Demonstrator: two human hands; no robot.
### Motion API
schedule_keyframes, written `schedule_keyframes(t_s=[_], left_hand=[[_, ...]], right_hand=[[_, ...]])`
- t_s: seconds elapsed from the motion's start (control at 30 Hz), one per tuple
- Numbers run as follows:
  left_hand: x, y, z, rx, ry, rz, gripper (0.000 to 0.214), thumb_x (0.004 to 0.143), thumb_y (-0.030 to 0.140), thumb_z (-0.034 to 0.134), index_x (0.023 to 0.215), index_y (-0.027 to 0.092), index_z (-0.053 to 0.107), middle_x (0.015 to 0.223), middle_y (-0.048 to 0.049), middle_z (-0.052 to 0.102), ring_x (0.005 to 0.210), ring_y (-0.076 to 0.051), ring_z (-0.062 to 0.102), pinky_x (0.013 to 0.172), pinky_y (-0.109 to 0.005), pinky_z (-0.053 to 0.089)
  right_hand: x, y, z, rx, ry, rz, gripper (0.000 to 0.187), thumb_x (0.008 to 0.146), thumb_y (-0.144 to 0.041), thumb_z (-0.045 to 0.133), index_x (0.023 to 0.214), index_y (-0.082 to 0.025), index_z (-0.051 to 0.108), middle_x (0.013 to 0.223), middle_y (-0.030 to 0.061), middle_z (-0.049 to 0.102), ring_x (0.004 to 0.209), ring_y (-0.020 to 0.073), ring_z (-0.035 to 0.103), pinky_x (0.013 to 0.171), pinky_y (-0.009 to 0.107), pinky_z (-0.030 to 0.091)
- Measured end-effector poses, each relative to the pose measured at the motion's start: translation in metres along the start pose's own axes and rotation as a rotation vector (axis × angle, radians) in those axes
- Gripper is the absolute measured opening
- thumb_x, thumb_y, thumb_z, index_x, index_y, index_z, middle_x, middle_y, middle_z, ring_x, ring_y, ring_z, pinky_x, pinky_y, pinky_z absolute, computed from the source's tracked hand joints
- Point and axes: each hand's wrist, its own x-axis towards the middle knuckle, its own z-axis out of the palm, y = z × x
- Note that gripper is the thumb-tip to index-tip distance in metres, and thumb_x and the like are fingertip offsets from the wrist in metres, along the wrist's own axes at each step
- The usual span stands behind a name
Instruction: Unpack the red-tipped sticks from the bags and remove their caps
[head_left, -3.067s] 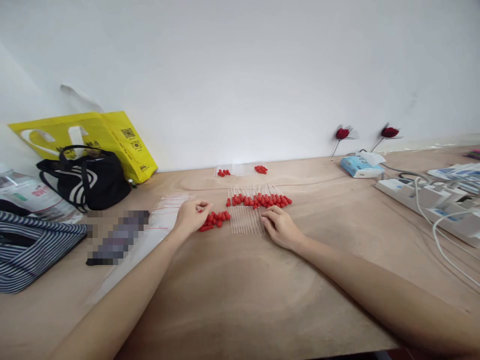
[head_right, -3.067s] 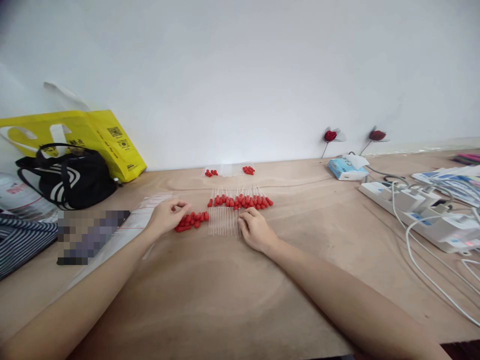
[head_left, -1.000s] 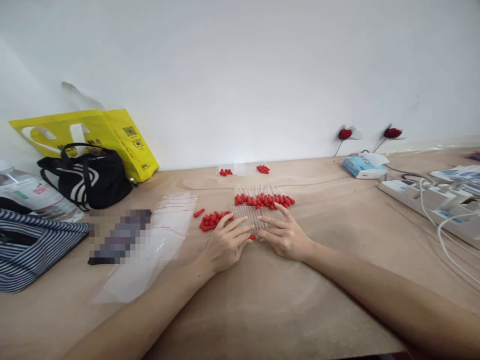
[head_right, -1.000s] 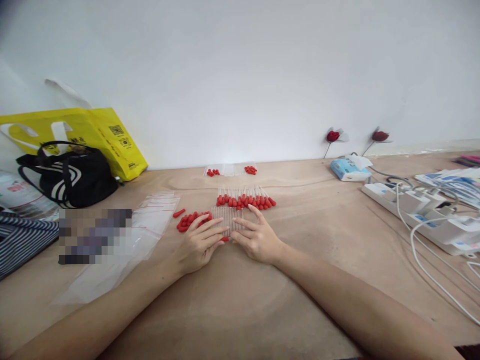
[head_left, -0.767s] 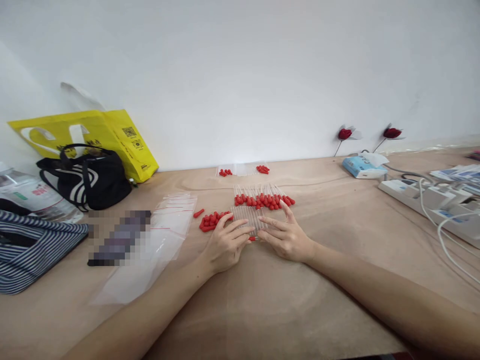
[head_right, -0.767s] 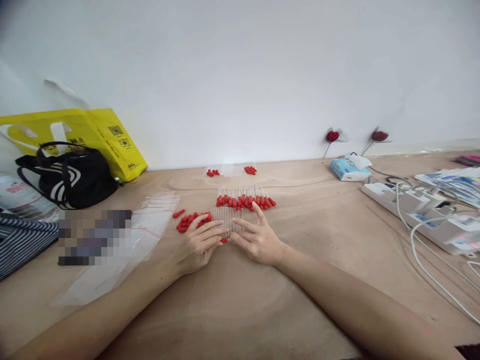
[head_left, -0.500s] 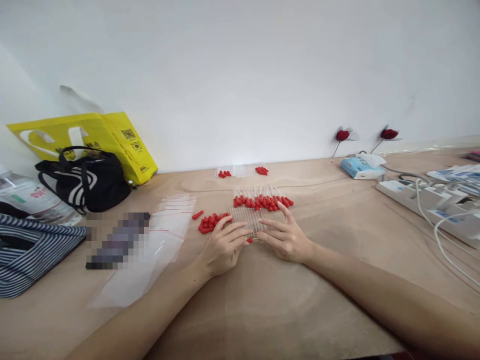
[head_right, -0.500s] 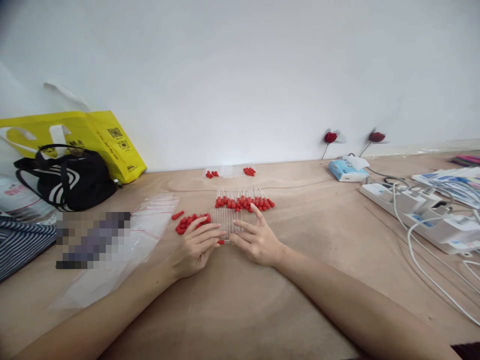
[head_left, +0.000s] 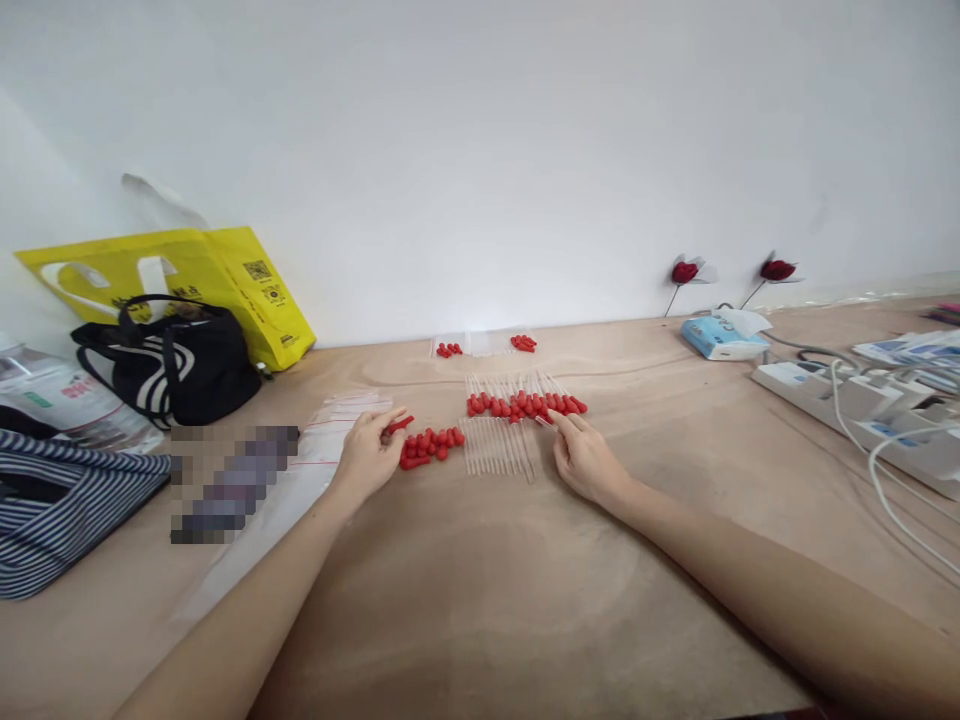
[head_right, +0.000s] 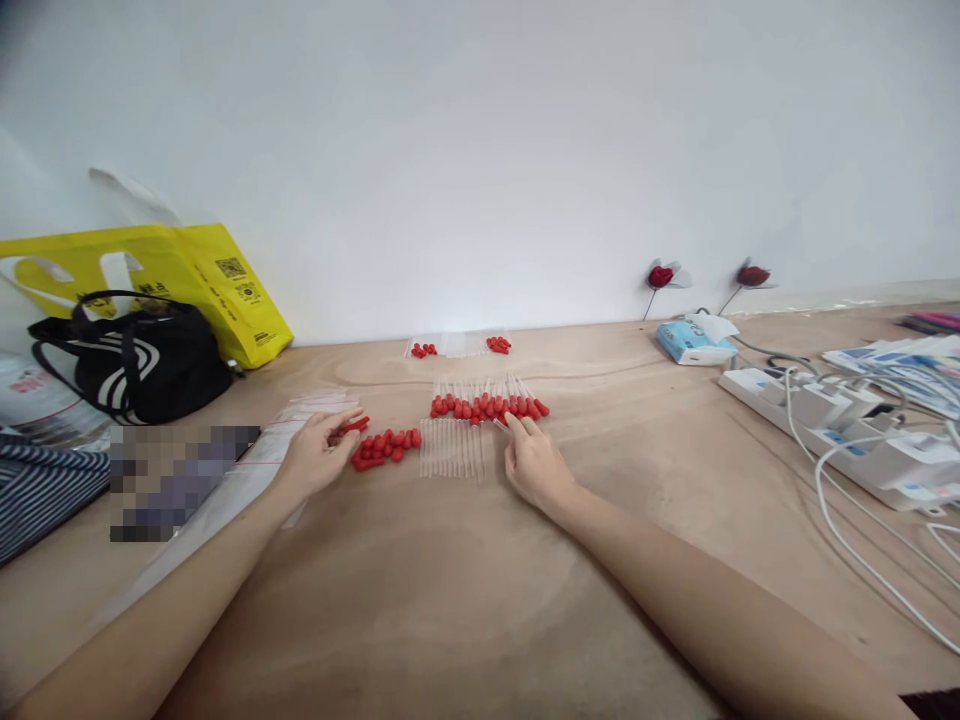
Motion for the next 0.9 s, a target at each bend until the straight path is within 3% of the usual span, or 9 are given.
schedule_keyframes(t_s=[0.17, 0.27, 0.43, 0.63, 0.8, 0.9], left_hand=[[0.001, -0.001, -0.008, 0.098, -0.144, -0.201, 0.024, 0.068, 0.034, 0.050, 0.084, 0.016, 0.055, 0.067, -0.0007, 0.060, 0.060, -0.014, 0.057, 0.057, -0.024, 0.044], [0.002, 0.003, -0.014, 0.160, -0.216, -0.235, 0.022, 0.068, 0.039, 0.051, 0.073, 0.018, 0.054, 0.066, -0.0009, 0.062, 0.063, -0.016, 0.059, 0.057, -0.024, 0.041], [0.006, 0.003, -0.018, 0.212, -0.259, -0.250, 0.026, 0.072, 0.042, 0.044, 0.070, 0.019, 0.056, 0.069, -0.0025, 0.065, 0.068, -0.018, 0.060, 0.059, -0.025, 0.040], [0.005, 0.007, -0.015, 0.318, -0.128, -0.087, 0.024, 0.075, 0.038, 0.043, 0.072, 0.019, 0.058, 0.075, -0.0035, 0.065, 0.070, -0.019, 0.058, 0.060, -0.026, 0.039], [0.012, 0.040, 0.005, 0.277, -0.136, 0.093, 0.024, 0.074, 0.038, 0.048, 0.070, 0.020, 0.062, 0.075, -0.0047, 0.065, 0.076, -0.022, 0.057, 0.067, -0.030, 0.042], [0.026, 0.063, 0.019, 0.244, -0.199, 0.094, 0.025, 0.074, 0.041, 0.049, 0.068, 0.021, 0.062, 0.065, -0.0036, 0.064, 0.074, -0.021, 0.058, 0.065, -0.030, 0.042]], right_hand=[[0.001, 0.001, 0.004, -0.006, -0.026, 0.034, 0.021, 0.073, -0.006, 0.035, 0.088, -0.014, 0.048, 0.076, 0.0082, 0.053, 0.067, 0.0187, 0.052, 0.060, 0.030, 0.043], [0.001, -0.002, 0.005, -0.003, -0.019, 0.009, 0.021, 0.072, -0.004, 0.036, 0.084, -0.015, 0.049, 0.077, 0.0078, 0.052, 0.068, 0.0177, 0.052, 0.061, 0.029, 0.044], [0.001, -0.010, 0.006, 0.051, 0.005, -0.014, 0.025, 0.071, -0.003, 0.038, 0.088, -0.014, 0.052, 0.084, 0.0096, 0.052, 0.075, 0.0182, 0.053, 0.067, 0.030, 0.047], [0.002, -0.020, 0.004, 0.124, -0.052, -0.014, 0.024, 0.076, -0.007, 0.038, 0.089, -0.014, 0.057, 0.086, 0.0102, 0.055, 0.080, 0.0181, 0.055, 0.070, 0.029, 0.048], [0.004, -0.025, 0.001, 0.163, -0.097, -0.017, 0.021, 0.081, -0.012, 0.037, 0.086, -0.014, 0.058, 0.089, 0.0108, 0.057, 0.083, 0.0178, 0.055, 0.075, 0.029, 0.047], [0.004, -0.025, 0.001, 0.170, -0.104, -0.021, 0.021, 0.083, -0.015, 0.037, 0.084, -0.014, 0.058, 0.088, 0.0105, 0.058, 0.082, 0.0175, 0.055, 0.075, 0.029, 0.047]])
